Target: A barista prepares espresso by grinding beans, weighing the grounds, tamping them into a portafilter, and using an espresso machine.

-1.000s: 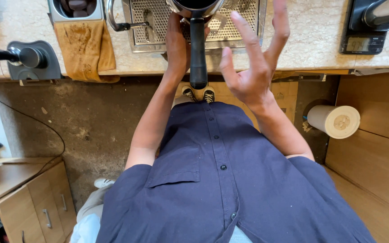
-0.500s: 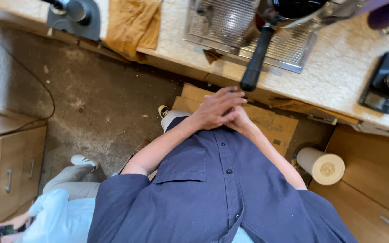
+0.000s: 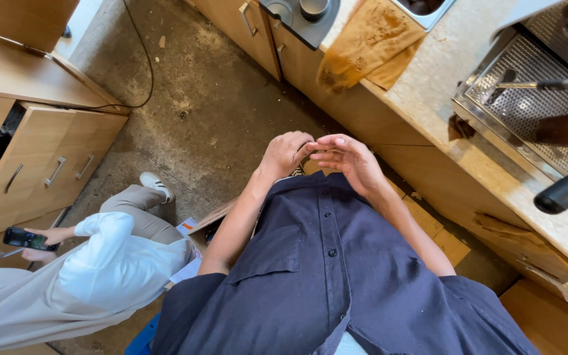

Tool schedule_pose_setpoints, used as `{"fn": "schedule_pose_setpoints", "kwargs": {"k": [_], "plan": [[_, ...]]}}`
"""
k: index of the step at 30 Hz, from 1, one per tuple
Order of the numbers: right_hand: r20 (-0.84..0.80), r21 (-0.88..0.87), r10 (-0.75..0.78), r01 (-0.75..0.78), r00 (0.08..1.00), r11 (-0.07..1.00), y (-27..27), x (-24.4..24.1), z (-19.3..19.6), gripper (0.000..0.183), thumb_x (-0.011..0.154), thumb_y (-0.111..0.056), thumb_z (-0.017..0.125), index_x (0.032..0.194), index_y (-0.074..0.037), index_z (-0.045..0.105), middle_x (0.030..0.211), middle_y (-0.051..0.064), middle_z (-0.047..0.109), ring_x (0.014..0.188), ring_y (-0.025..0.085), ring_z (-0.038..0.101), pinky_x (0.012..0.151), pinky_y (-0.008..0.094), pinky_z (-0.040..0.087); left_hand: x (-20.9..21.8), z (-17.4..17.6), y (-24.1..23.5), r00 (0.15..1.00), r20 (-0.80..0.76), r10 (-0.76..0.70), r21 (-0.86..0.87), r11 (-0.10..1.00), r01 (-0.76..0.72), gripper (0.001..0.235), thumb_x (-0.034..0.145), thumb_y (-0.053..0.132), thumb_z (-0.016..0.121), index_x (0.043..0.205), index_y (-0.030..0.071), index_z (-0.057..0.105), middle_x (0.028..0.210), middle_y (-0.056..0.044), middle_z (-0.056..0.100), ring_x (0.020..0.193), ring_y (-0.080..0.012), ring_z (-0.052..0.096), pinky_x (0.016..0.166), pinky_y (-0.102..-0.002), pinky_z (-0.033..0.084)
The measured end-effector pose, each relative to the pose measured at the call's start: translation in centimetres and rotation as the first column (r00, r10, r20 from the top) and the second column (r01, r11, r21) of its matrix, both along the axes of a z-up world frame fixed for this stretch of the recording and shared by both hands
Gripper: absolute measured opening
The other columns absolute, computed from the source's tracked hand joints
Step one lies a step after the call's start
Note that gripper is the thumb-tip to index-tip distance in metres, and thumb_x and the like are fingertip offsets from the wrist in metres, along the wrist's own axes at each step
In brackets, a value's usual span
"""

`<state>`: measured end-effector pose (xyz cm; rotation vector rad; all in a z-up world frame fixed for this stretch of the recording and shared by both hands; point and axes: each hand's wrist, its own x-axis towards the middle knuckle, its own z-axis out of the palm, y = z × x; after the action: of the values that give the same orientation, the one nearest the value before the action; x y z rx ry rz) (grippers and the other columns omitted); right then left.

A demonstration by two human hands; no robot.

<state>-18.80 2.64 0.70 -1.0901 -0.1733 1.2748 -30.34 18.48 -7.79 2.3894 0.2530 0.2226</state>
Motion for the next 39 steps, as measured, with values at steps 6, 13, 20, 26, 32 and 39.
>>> {"fn": "schedule_pose_setpoints", "kwargs": {"k": [6, 13, 20, 26, 32, 39], "plan": [[0.036, 0.008, -0.127, 0.127, 0.991, 0.992, 4.9, 3.2, -0.6, 0.028, 0.09, -0.016, 0.049, 0.101, 0.008, 0.058, 0.088, 0.025, 0.066, 0.079, 0.029, 0.069, 0.072, 0.038, 0.057, -2.4, -3.1, 4.1, 0.99, -0.121, 0.079, -0.109, 0.99, -0.092, 0.02, 0.094, 0.036, 0.052, 0.085, 0.019, 0.059, 0.077, -0.004, 0.062, 0.079, -0.0264, 0.064, 0.069, -0.037, 0.051], [0.218, -0.051, -0.03, 0.042, 0.975, 0.998, 13.0, 7.3, -1.2, 0.021, 0.088, -0.013, 0.055, 0.097, 0.005, 0.062, 0.083, 0.017, 0.066, 0.077, 0.022, 0.069, 0.069, 0.029, 0.057, 4.0, -4.1, 13.6, 0.963, 0.003, 0.27, -0.015, 0.963, -0.27, 0.013, 0.083, 0.04, 0.067, 0.083, 0.029, 0.059, 0.09, 0.012, 0.062, 0.088, -0.0138, 0.062, 0.074, -0.032, 0.049], [0.336, -0.011, 0.021, -0.018, 0.942, 1.0, 19.9, 12.7, 1.5, 0.018, 0.088, -0.01, 0.06, 0.099, 0.004, 0.062, 0.086, 0.017, 0.066, 0.082, 0.021, 0.069, 0.074, 0.028, 0.056, 8.8, 0.5, 25.2, 0.807, 0.236, 0.541, -0.057, 0.837, -0.544, 0.02, 0.081, 0.031, 0.073, 0.094, 0.02, 0.063, 0.099, 0.001, 0.062, 0.104, -0.021, 0.056, 0.09, -0.037, 0.044], [0.413, -0.123, 0.05, 0.001, 0.91, 0.992, 23.3, 15.1, 3.5, 0.012, 0.092, -0.016, 0.055, 0.095, -0.005, 0.061, 0.09, 0.007, 0.067, 0.082, 0.013, 0.065, 0.076, 0.021, 0.049, 16.1, 3.4, 36.2, 0.751, 0.293, 0.592, -0.007, 0.787, -0.617, 0.036, 0.086, 0.03, 0.071, 0.113, 0.011, 0.056, 0.118, -0.007, 0.055, 0.114, -0.0247, 0.048, 0.098, -0.043, 0.041], [0.382, -0.126, -0.124, 0.185, 0.916, 0.975, 27.1, 14.2, 2.2, 0.013, 0.093, -0.017, 0.053, 0.096, -0.006, 0.06, 0.093, 0.009, 0.067, 0.084, 0.014, 0.065, 0.076, 0.022, 0.049, 23.2, -0.1, 46.7, 0.783, 0.28, 0.555, -0.006, 0.817, -0.577, 0.091, 0.083, 0.048, 0.084, 0.144, 0.013, 0.026, 0.146, -0.01, 0.038, 0.136, -0.0288, 0.035, 0.114, -0.05, 0.033], [0.424, -0.219, -0.389, 0.51, 0.818, 0.832, 34.6, 12.1, 5.2, 0.016, 0.092, -0.018, 0.055, 0.098, -0.005, 0.062, 0.093, 0.009, 0.067, 0.086, 0.017, 0.065, 0.08, 0.025, 0.051, 26.3, 0.1, 51.3, 0.844, 0.335, 0.419, -0.044, 0.901, -0.431, 0.056, 0.08, 0.029, 0.083, 0.124, 0.008, 0.054, 0.123, -0.009, 0.059, 0.123, -0.0281, 0.046, 0.102, -0.045, 0.043]]}}
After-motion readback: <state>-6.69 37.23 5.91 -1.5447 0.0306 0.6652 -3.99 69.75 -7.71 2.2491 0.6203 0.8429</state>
